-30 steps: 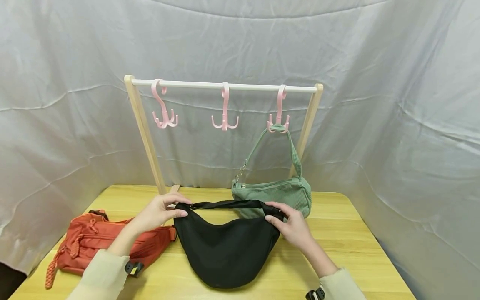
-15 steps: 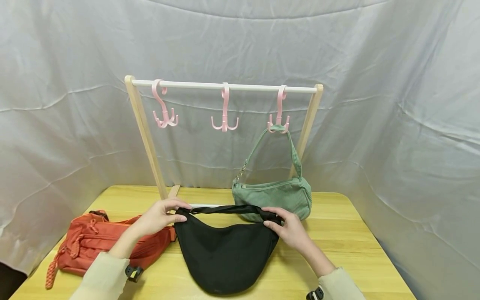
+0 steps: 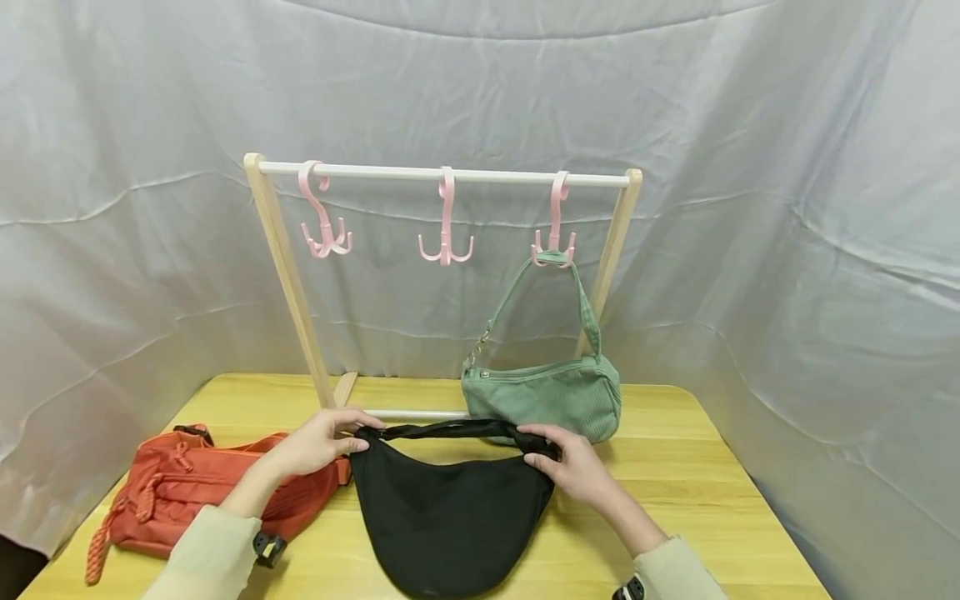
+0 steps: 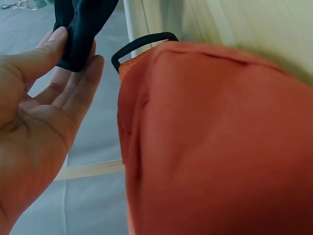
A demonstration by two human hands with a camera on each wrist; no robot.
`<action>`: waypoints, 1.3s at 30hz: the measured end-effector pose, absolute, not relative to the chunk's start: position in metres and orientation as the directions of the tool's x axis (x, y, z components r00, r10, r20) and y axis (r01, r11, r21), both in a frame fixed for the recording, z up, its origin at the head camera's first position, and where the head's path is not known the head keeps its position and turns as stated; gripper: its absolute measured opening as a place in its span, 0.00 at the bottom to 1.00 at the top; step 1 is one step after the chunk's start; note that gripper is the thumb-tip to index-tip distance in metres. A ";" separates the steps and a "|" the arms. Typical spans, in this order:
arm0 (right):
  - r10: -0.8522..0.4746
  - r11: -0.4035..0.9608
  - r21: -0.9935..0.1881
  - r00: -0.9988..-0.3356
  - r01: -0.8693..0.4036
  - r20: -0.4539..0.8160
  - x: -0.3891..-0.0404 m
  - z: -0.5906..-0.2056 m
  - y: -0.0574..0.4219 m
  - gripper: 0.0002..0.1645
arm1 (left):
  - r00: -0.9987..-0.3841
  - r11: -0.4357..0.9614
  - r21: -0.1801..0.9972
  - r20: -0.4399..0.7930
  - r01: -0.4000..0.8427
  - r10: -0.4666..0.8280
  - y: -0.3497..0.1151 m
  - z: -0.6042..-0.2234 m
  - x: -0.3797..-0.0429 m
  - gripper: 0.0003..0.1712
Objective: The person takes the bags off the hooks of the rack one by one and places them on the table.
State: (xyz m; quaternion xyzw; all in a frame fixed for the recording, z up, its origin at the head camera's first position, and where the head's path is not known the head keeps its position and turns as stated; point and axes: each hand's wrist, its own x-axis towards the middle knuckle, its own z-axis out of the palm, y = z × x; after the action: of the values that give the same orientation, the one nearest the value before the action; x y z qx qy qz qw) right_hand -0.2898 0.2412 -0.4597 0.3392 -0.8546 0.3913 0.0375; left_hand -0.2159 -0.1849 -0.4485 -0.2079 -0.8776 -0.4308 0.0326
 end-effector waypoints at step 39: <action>-0.726 0.450 -0.581 -0.657 -0.678 0.204 -0.295 -0.487 0.242 0.27 | -0.924 0.603 0.731 0.103 0.321 0.367 -0.191 -0.474 -0.223 0.13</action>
State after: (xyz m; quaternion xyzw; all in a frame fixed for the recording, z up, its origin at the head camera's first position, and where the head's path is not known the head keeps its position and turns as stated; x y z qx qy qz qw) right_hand -0.2949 0.2423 -0.4873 0.4124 -0.8508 0.3236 -0.0370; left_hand -0.2229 -0.1906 -0.4738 -0.1924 -0.8947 -0.4020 -0.0288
